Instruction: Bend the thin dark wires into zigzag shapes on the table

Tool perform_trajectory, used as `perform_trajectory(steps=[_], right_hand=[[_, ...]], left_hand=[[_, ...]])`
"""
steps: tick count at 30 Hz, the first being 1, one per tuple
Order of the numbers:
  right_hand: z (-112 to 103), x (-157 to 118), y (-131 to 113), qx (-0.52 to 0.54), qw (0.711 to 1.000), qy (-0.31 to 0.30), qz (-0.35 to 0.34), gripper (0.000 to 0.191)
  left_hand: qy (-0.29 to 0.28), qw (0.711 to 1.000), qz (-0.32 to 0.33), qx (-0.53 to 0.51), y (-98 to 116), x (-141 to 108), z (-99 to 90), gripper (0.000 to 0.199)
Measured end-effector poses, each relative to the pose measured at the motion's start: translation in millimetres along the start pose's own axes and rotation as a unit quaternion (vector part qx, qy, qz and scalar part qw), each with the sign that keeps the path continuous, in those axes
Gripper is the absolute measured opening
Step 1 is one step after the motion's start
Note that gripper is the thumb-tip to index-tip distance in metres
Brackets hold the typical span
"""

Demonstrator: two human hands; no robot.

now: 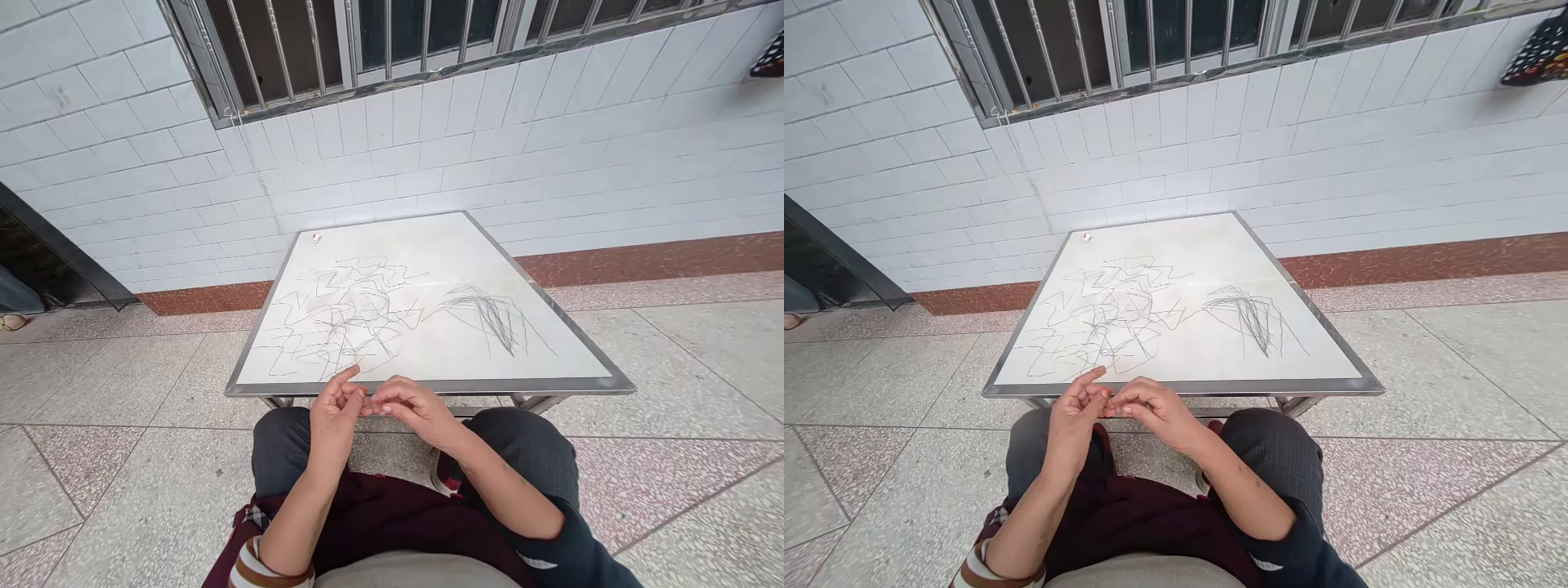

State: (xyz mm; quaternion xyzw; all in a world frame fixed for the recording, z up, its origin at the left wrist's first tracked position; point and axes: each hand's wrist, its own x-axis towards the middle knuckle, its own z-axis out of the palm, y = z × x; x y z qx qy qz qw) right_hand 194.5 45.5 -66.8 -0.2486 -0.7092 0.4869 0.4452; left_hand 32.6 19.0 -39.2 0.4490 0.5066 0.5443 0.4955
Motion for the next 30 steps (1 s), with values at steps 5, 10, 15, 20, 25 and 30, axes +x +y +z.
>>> perform_trajectory(steps=[5, 10, 15, 20, 25, 30], right_hand=[[3, 0, 3, 0.067, 0.995, 0.041, 0.058, 0.013], [4, -1, 9, 0.106, 0.988, 0.062, 0.098, 0.017], [1, 0, 10, 0.122, 0.984, 0.06, 0.114, 0.018], [-3, 1, 11, 0.151, 0.976, 0.065, 0.143, 0.021], [-2, 4, 18, 0.199, 0.961, 0.1, 0.165, 0.026], [-1, 6, 21, 0.236, 0.946, 0.132, 0.178, 0.028]], left_hand=[[-0.053, 0.999, -0.011, 0.007, 3, -2, -1.6, 0.046], [-0.101, 0.994, -0.02, 0.046, -2, -1, -7.0, 0.054], [-0.137, 0.987, -0.045, 0.075, -2, 0, -9.2, 0.059], [-0.156, 0.982, -0.072, 0.071, 1, -1, -6.6, 0.062], [-0.157, 0.982, -0.067, 0.078, -4, -1, -4.6, 0.063], [-0.143, 0.985, -0.06, 0.076, -8, 6, -9.4, 0.064]])
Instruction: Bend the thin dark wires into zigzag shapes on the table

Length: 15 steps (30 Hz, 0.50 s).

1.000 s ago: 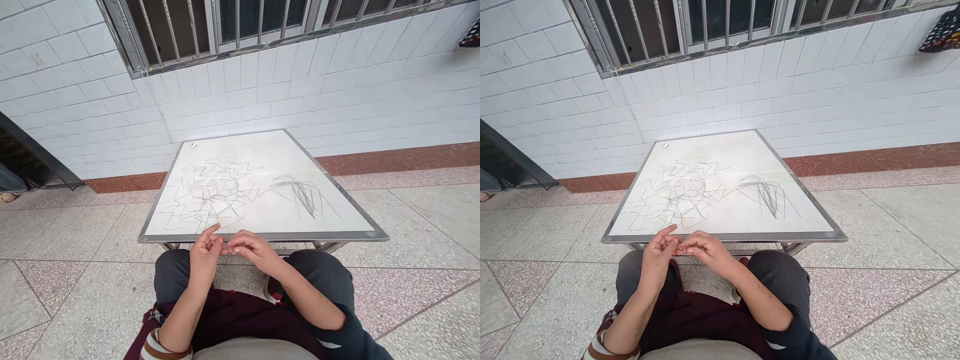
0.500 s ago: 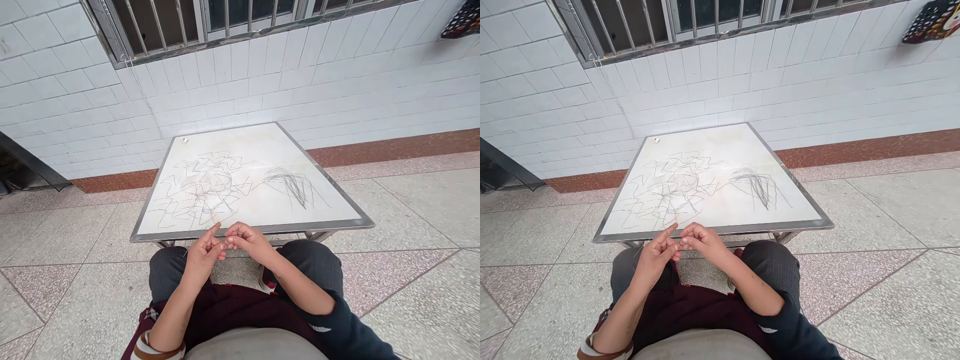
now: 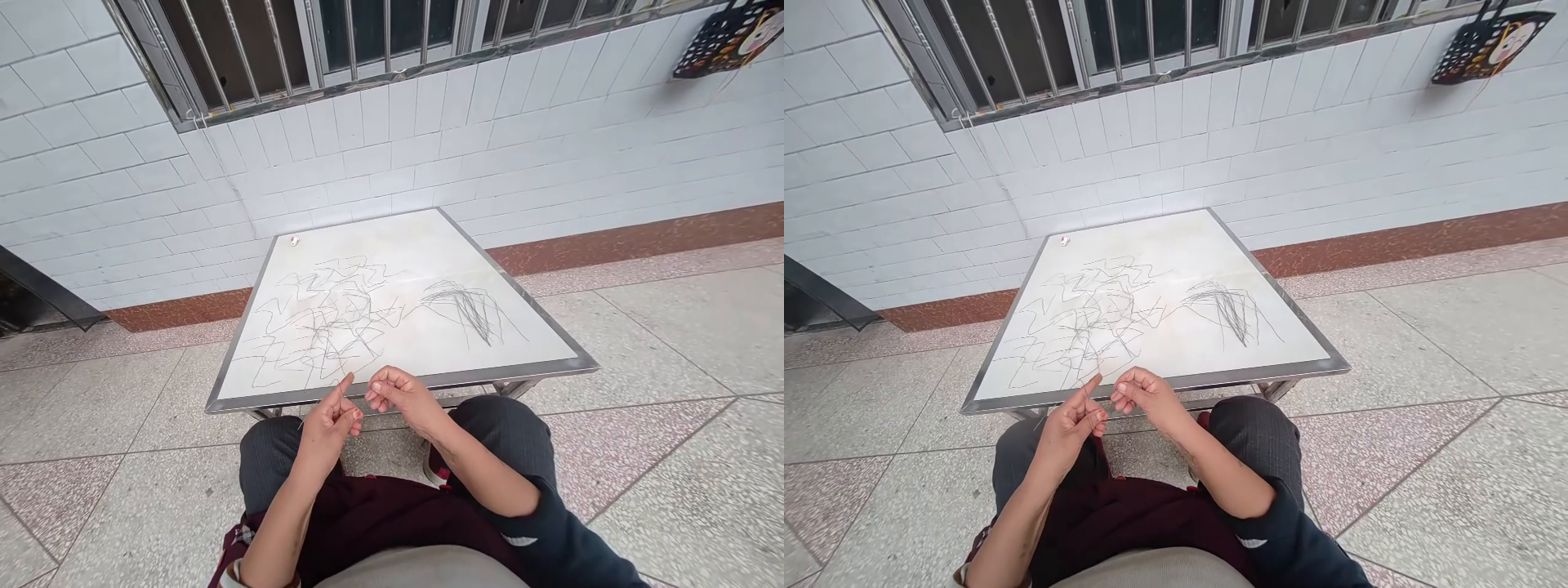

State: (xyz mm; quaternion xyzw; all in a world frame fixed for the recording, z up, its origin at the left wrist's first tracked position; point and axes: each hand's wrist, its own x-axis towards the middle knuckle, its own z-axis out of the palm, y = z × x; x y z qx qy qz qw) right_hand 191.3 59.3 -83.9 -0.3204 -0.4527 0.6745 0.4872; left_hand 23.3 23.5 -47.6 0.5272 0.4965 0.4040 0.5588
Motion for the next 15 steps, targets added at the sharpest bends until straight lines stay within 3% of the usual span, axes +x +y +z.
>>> perform_trajectory(steps=[10, 15], right_hand=[[-3, 8, 5, 0.076, 0.992, 0.102, -0.023, 0.027], [-23, 16, -5, 0.118, 0.965, 0.224, -0.075, 0.03]], left_hand=[[-0.035, 0.999, -0.012, 0.01, 8, 23, -15.9, 0.065], [0.004, 0.998, -0.044, 0.034, 19, 55, -17.7, 0.064]])
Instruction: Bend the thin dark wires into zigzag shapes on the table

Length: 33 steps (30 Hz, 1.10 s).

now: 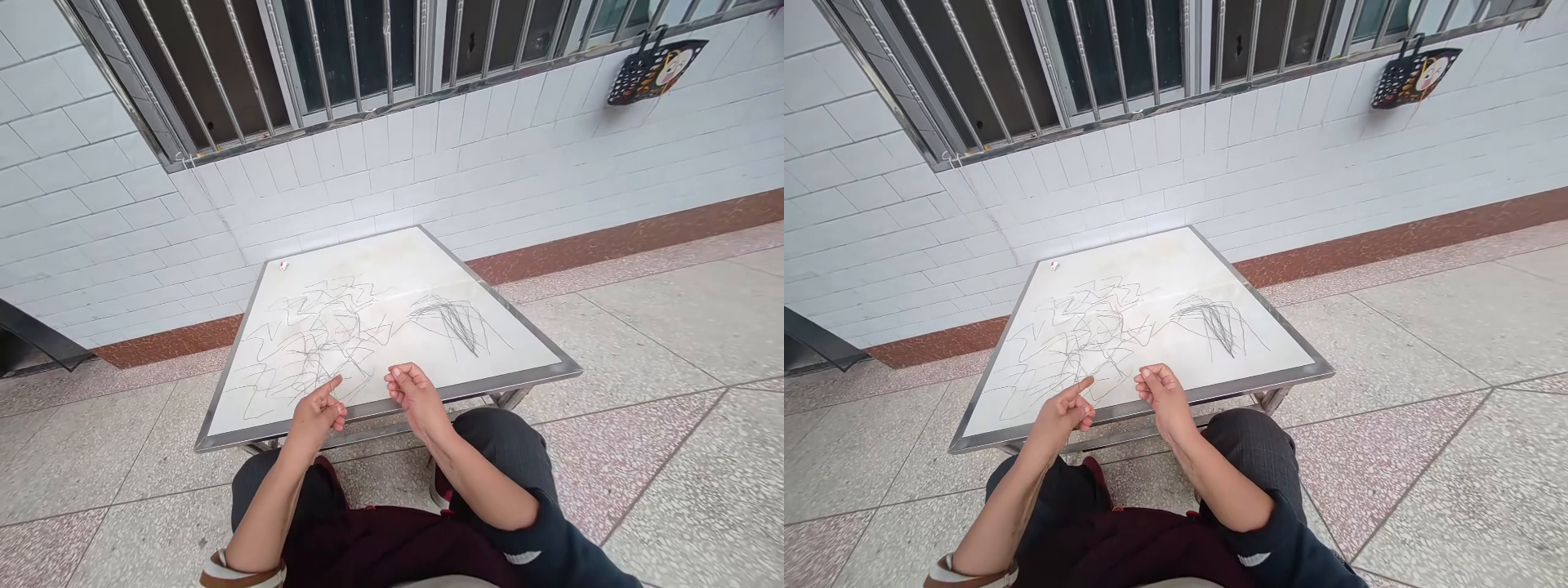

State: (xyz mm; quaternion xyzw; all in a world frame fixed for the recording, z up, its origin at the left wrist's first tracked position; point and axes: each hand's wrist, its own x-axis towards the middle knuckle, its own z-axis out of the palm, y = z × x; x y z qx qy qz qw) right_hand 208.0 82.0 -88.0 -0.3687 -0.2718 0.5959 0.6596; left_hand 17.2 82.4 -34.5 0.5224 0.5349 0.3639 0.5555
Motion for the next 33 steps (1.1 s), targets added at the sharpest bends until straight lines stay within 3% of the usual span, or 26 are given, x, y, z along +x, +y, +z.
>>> perform_trajectory(steps=[3, 7, 12, 20, 28, 33], right_hand=[[-11, 9, -5, 0.004, 0.999, 0.037, -0.024, 0.029], [-19, 15, 3, -0.021, 0.999, 0.021, -0.015, 0.028], [-25, 21, 10, -0.059, 0.998, 0.019, -0.016, 0.03], [-29, 25, 7, -0.077, 0.997, 0.026, -0.009, 0.032], [-34, 26, 8, -0.065, 0.998, 0.015, -0.001, 0.029], [-35, 26, 9, -0.068, 0.998, 0.013, 0.005, 0.028]], left_hand=[[0.027, 0.999, -0.02, 0.023, 11, 27, -1.1, 0.052], [0.035, 0.996, -0.052, 0.061, 23, 65, -2.5, 0.026], [0.008, 0.985, -0.106, 0.138, 31, 101, 0.0, 0.012], [-0.053, 0.962, -0.171, 0.206, 26, 144, 14.0, 0.029], [-0.018, 0.955, -0.146, 0.257, 23, 156, 12.0, 0.024], [0.046, 0.953, -0.062, 0.291, 36, 139, 10.1, 0.013]])
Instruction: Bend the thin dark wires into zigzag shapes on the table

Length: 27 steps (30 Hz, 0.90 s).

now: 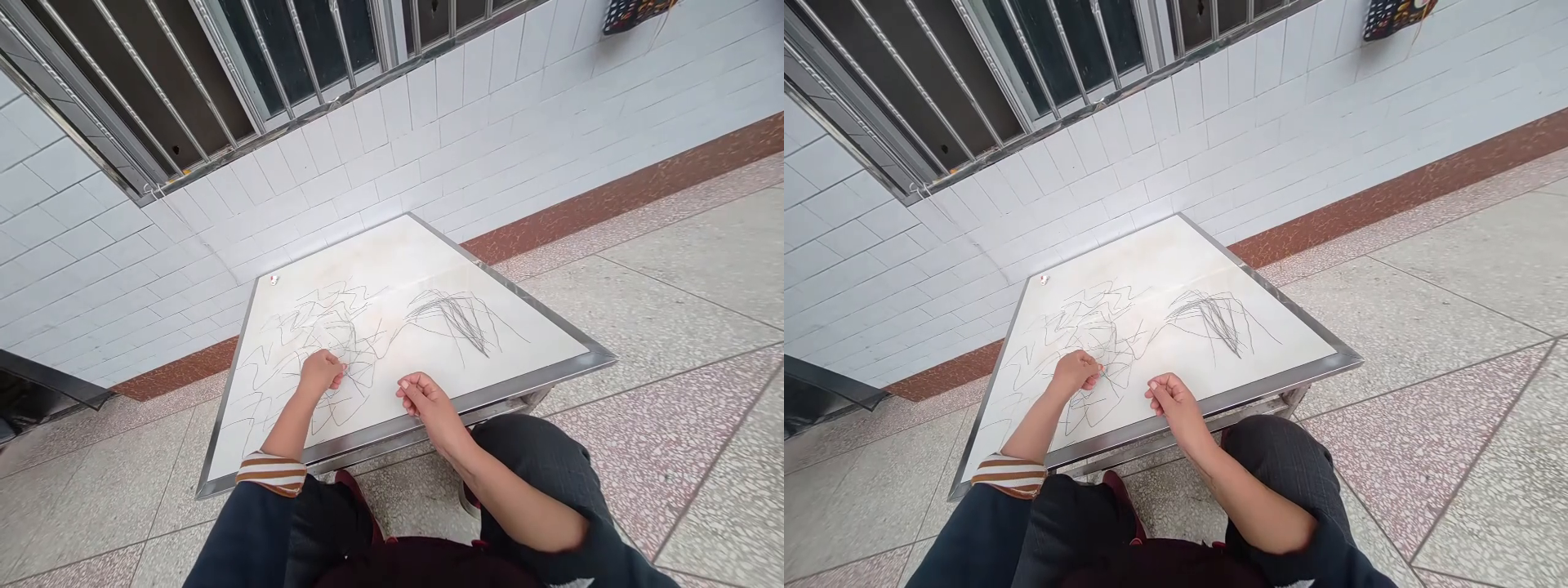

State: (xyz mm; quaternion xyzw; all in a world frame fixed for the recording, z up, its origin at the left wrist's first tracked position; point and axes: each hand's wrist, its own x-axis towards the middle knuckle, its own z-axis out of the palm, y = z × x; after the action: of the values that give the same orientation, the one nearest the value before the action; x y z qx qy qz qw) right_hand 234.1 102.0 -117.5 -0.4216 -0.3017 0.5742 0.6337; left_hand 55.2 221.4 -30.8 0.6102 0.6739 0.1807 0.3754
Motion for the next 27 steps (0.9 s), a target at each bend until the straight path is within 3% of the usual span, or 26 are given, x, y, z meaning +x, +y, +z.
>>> perform_trajectory(steps=[5, 8, 10, 13, 15, 18, 21, 22, 24, 27], right_hand=[[0, -1, -1, -0.001, 1.0, -0.007, -0.001, 0.028], [1, -1, -1, -0.018, 1.0, -0.017, -0.009, 0.027], [2, 0, -1, -0.044, 0.998, -0.029, -0.014, 0.026], [5, 0, 2, -0.1, 0.993, -0.056, -0.02, 0.023], [8, -1, 6, -0.143, 0.986, -0.073, -0.032, 0.019], [8, -3, 12, -0.212, 0.97, -0.089, -0.072, 0.013], [1, 5, 2, -0.338, 0.929, -0.063, -0.138, 0.013], [-3, 11, -7, -0.398, 0.902, -0.037, -0.162, 0.015], [-16, 30, -30, -0.55, 0.811, 0.055, -0.19, 0.018], [-36, 68, -62, -0.609, 0.768, 0.108, -0.168, 0.02]], left_hand=[[0.099, 0.99, 0.098, 0.003, -5, -52, -1.8, 0.018], [0.107, 0.984, 0.141, -0.012, -28, -97, 24.7, 0.023], [0.065, 0.979, 0.187, -0.043, -54, -125, 55.0, 0.024], [-0.049, 0.975, 0.209, -0.049, -96, -153, 102.9, 0.026], [-0.134, 0.967, 0.212, -0.04, -120, -158, 125.9, 0.029], [-0.151, 0.973, 0.156, -0.071, -144, -145, 140.6, 0.034], [-0.11, 0.98, 0.109, -0.123, -158, -128, 141.6, 0.042], [-0.106, 0.981, 0.101, -0.131, -161, -124, 141.5, 0.045], [-0.108, 0.98, 0.091, -0.138, -166, -120, 142.7, 0.048], [-0.118, 0.98, 0.085, -0.14, -171, -120, 146.4, 0.05]])
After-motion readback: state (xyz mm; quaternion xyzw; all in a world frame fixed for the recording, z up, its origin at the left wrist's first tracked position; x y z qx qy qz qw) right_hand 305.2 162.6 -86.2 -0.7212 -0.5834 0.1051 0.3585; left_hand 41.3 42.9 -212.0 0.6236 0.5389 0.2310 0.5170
